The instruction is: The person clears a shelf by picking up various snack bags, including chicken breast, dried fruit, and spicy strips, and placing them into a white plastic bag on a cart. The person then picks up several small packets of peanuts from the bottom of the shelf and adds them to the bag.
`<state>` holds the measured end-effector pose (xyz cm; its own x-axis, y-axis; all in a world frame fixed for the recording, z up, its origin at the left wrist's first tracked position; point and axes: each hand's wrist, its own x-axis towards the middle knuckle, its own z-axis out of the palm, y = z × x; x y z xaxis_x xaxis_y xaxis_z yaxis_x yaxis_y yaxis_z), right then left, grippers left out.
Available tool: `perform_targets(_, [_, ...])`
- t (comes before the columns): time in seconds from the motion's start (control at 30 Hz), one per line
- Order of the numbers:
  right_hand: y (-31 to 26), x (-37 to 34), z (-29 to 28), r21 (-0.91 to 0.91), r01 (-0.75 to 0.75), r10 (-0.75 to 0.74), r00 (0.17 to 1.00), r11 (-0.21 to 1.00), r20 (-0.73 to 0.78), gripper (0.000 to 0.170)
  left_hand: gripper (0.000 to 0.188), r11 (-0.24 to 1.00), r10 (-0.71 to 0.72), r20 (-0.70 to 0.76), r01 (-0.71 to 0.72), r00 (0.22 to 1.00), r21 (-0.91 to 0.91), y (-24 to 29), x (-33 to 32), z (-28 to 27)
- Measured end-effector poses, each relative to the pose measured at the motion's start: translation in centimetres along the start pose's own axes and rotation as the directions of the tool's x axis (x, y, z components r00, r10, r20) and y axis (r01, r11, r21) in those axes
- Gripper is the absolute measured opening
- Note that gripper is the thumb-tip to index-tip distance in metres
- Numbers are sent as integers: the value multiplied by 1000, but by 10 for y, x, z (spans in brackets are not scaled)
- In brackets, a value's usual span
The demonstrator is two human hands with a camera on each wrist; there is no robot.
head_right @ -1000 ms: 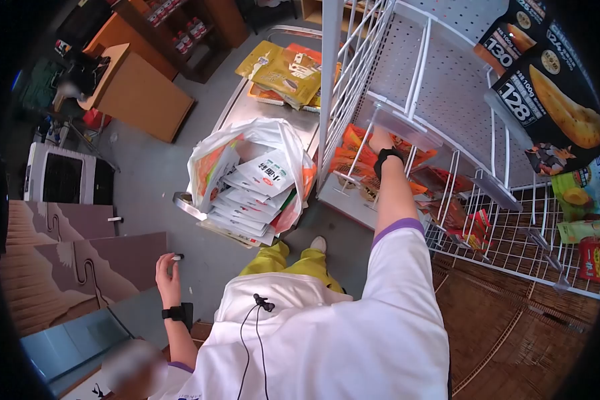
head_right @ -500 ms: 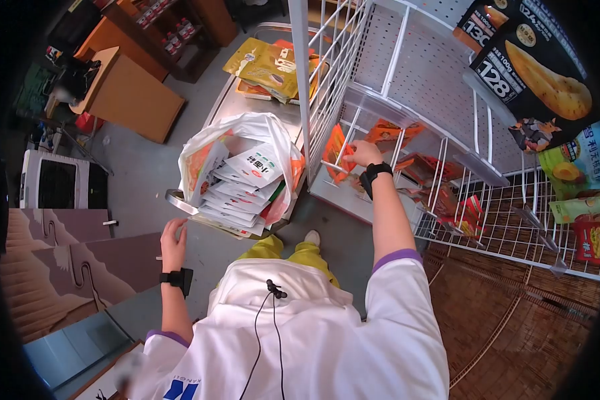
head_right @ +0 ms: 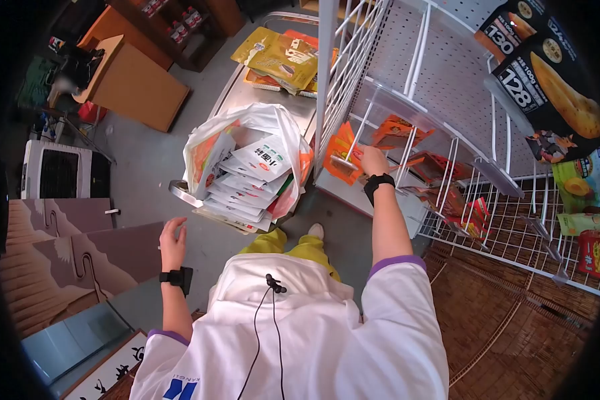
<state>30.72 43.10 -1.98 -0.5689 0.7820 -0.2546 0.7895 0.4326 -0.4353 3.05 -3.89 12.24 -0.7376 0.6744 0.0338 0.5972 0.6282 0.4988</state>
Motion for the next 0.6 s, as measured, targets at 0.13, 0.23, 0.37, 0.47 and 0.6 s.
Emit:
perform_targets(0.13, [-12, -15, -19, 7, 34, -34, 989, 999, 144, 20, 20, 995, -94, 50, 96, 994, -26, -3, 1, -3])
perform_targets(0.23, [-14, -26, -17, 25, 57, -59, 990, 998, 126, 20, 19, 997, -77, 51, 78, 996, -16, -9, 5, -1])
perform_targets(0.37, [-7, -32, -7, 19, 87, -89, 964, 996, 251, 21, 17, 1000, 19, 16, -19, 1000, -15, -8, 13, 0])
perform_targets(0.47, [-8, -48, -7, 32, 142, -145, 979, 989, 144, 23, 17, 1000, 14, 33, -14, 999, -20, -15, 20, 2])
perform_targets(0.6, [-18, -65, -15, 96, 80, -89, 991, 992, 99, 30, 18, 999, 34, -8, -34, 999, -20, -18, 26, 0])
